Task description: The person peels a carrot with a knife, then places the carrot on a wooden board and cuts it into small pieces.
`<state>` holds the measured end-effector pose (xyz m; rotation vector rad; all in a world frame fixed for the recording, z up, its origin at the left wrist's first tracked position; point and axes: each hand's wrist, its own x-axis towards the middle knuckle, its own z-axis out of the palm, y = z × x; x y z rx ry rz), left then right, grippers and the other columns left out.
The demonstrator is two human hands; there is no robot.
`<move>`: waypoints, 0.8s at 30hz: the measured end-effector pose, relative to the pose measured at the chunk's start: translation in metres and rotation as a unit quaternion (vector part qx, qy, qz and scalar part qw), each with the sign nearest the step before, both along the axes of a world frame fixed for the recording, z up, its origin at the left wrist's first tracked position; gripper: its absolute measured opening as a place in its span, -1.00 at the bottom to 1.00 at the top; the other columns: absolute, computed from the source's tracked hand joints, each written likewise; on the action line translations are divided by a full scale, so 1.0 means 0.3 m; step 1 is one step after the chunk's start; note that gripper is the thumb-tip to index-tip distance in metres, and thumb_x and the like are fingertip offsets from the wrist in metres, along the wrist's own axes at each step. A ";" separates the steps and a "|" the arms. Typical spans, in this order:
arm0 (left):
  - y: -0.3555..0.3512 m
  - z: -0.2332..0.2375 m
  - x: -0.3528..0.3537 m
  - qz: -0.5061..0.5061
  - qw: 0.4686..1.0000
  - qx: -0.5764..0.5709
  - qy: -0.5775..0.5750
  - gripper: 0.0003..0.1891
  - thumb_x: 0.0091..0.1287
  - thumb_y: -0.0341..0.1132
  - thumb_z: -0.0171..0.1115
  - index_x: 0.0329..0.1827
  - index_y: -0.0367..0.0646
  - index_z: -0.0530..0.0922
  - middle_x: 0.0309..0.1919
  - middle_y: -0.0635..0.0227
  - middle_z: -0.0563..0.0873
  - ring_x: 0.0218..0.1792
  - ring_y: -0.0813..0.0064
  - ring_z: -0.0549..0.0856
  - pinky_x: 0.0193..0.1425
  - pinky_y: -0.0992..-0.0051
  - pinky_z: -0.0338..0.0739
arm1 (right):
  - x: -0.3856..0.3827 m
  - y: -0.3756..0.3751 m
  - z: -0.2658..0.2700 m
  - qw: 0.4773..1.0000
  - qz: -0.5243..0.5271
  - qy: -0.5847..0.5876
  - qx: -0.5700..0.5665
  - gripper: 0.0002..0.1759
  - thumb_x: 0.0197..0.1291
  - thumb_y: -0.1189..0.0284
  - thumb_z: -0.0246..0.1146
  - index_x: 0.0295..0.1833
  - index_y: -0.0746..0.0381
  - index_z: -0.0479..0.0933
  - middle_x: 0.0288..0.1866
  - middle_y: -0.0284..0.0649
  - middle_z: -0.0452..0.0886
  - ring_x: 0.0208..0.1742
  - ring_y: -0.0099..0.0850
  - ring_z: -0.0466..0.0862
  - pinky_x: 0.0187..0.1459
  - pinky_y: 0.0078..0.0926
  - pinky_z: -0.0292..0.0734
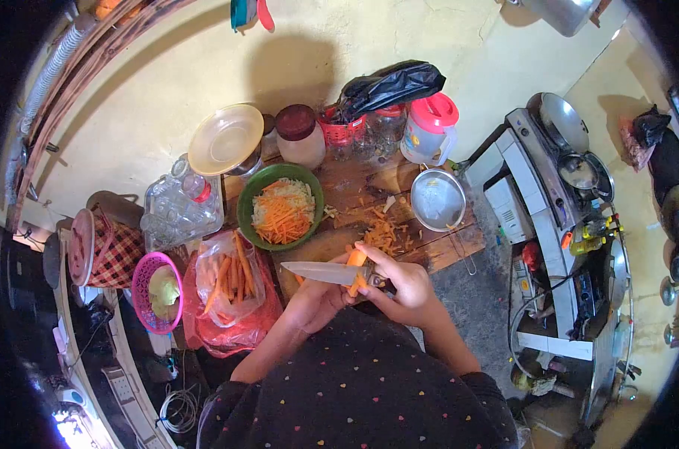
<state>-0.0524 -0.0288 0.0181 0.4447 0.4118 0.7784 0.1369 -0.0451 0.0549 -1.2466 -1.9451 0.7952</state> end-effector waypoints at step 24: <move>-0.019 0.014 0.025 0.026 0.998 0.031 0.050 -0.39 0.29 -0.12 0.14 0.32 -0.17 0.17 -0.03 0.30 0.54 -0.17 0.52 0.59 -0.16 0.54 0.51 | 0.012 -0.016 -0.005 0.999 0.021 -0.019 0.038 -0.23 0.04 0.24 0.31 0.37 0.16 0.19 -0.29 -0.02 0.61 -0.38 -0.15 0.63 -0.36 -0.32 0.52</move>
